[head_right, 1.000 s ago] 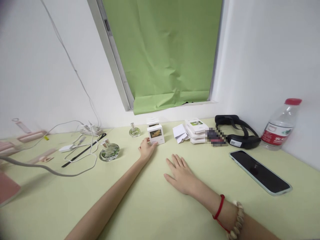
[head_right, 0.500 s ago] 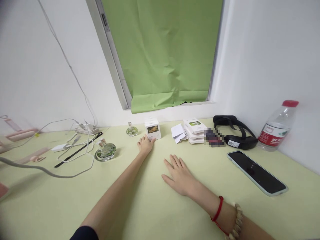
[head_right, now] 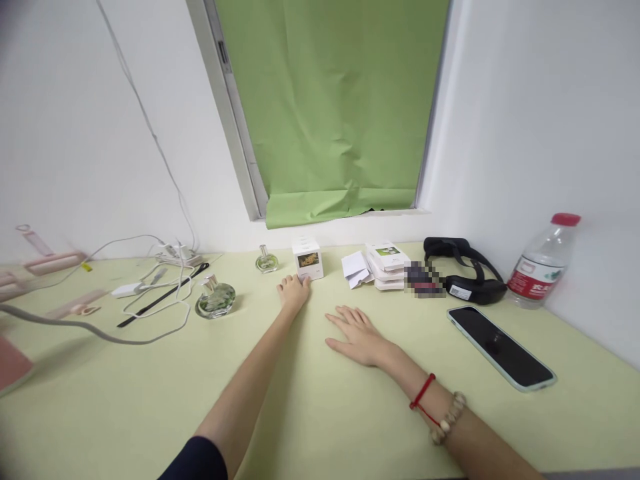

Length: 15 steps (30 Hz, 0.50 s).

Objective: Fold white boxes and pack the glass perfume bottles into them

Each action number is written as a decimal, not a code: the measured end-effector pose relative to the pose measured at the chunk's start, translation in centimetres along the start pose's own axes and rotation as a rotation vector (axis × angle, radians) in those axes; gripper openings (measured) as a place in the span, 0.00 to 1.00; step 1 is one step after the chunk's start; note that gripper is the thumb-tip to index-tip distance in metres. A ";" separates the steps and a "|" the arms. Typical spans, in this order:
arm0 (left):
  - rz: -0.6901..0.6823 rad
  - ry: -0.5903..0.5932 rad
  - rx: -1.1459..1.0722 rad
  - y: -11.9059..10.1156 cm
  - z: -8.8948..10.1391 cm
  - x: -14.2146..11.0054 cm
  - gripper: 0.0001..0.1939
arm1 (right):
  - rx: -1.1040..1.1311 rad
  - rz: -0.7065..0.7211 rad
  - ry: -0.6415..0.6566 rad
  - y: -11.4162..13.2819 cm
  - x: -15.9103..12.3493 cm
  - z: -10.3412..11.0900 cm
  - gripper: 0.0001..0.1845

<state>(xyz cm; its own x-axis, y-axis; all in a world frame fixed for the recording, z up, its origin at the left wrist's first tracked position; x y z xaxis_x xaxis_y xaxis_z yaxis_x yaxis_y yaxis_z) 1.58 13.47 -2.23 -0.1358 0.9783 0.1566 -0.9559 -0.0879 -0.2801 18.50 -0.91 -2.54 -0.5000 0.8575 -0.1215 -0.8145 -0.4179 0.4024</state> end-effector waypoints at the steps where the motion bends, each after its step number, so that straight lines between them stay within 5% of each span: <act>1: -0.003 -0.024 -0.004 0.0 0.1 -0.3 0.22 | 0.008 0.019 -0.036 -0.5 0.2 0.3 0.33; 7: -0.004 -0.128 -0.017 0.2 1.0 -2.3 0.16 | 0.110 0.021 -0.267 -3.7 1.6 1.3 0.19; 15: -0.080 0.003 -0.023 0.7 2.0 -6.4 0.14 | 0.097 -0.017 -0.390 -4.7 1.6 0.9 0.15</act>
<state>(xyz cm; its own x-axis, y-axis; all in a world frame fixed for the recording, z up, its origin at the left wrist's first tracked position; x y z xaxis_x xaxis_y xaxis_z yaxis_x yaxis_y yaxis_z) 1.23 6.76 -1.56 -0.0582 0.9826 0.1766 -0.9576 -0.0049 -0.2881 21.77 2.70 -3.81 -0.3223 0.9214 0.2171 -0.7810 -0.3884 0.4891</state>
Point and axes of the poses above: each hand's wrist, its own x-axis towards the middle knuckle, its own z-axis out of the back of the hand, y = z × x, the point moved 2 cm from there along x, towards the middle knuckle, and after that the axes turned 8 degrees about y, right-handed, at the moved point
